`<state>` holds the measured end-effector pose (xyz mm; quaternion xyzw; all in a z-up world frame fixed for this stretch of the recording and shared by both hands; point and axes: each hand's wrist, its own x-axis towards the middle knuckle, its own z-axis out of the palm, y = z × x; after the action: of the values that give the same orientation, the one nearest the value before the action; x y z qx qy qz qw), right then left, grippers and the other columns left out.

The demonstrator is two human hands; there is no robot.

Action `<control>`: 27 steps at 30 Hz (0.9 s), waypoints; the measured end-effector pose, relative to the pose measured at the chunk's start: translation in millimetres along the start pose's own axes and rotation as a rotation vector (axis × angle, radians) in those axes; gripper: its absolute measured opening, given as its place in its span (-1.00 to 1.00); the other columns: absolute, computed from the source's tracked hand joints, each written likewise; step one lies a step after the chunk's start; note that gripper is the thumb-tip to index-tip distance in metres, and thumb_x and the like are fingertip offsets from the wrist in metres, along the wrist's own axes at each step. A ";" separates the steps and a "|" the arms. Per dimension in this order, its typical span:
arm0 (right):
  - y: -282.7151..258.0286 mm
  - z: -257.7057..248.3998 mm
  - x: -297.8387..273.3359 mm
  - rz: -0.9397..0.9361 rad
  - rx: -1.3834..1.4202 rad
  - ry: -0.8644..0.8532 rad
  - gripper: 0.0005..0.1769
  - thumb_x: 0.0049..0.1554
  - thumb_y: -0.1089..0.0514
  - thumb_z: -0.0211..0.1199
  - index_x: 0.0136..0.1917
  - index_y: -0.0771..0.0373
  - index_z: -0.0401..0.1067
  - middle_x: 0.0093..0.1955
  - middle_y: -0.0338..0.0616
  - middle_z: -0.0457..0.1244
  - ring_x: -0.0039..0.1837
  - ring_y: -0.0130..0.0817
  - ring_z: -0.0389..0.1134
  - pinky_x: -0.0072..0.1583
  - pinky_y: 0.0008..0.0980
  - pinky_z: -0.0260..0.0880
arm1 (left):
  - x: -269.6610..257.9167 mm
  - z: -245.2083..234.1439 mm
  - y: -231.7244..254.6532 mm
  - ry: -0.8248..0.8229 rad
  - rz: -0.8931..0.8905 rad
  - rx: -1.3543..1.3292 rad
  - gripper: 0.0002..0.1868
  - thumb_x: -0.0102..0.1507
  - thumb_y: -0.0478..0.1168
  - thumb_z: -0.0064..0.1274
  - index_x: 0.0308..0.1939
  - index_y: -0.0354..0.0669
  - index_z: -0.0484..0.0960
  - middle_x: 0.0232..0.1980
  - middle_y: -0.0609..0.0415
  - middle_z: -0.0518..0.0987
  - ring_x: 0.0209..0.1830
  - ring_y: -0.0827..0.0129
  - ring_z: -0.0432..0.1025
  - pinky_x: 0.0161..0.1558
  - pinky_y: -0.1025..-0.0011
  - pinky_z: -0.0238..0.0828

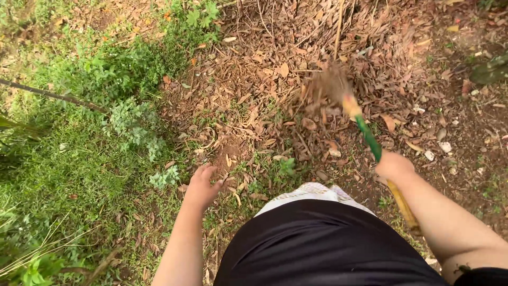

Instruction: The person uses a small hand rake to gather dry leaves on a garden path. They repeatedly sweep leaves into small piles and move them toward the edge of the path, clearing sections of the ground as they progress.

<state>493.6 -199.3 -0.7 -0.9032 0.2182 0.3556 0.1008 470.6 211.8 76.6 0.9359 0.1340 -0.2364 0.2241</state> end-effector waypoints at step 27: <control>108.9 256.1 -98.9 0.181 1.440 0.122 -0.19 -0.22 0.48 0.12 0.28 0.59 -0.10 -0.43 0.32 0.11 -0.48 -0.05 0.17 -0.43 -0.15 0.21 | 18.7 24.2 -117.0 -0.029 0.513 0.212 -0.51 0.05 -0.10 -0.03 0.06 -0.05 0.35 0.19 -0.01 0.21 0.16 0.03 0.18 0.11 0.18 0.21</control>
<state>225.2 -177.4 -121.9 -0.6096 0.4772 0.0795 0.6280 435.6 303.9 6.4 0.9540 -0.1362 -0.1980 0.1793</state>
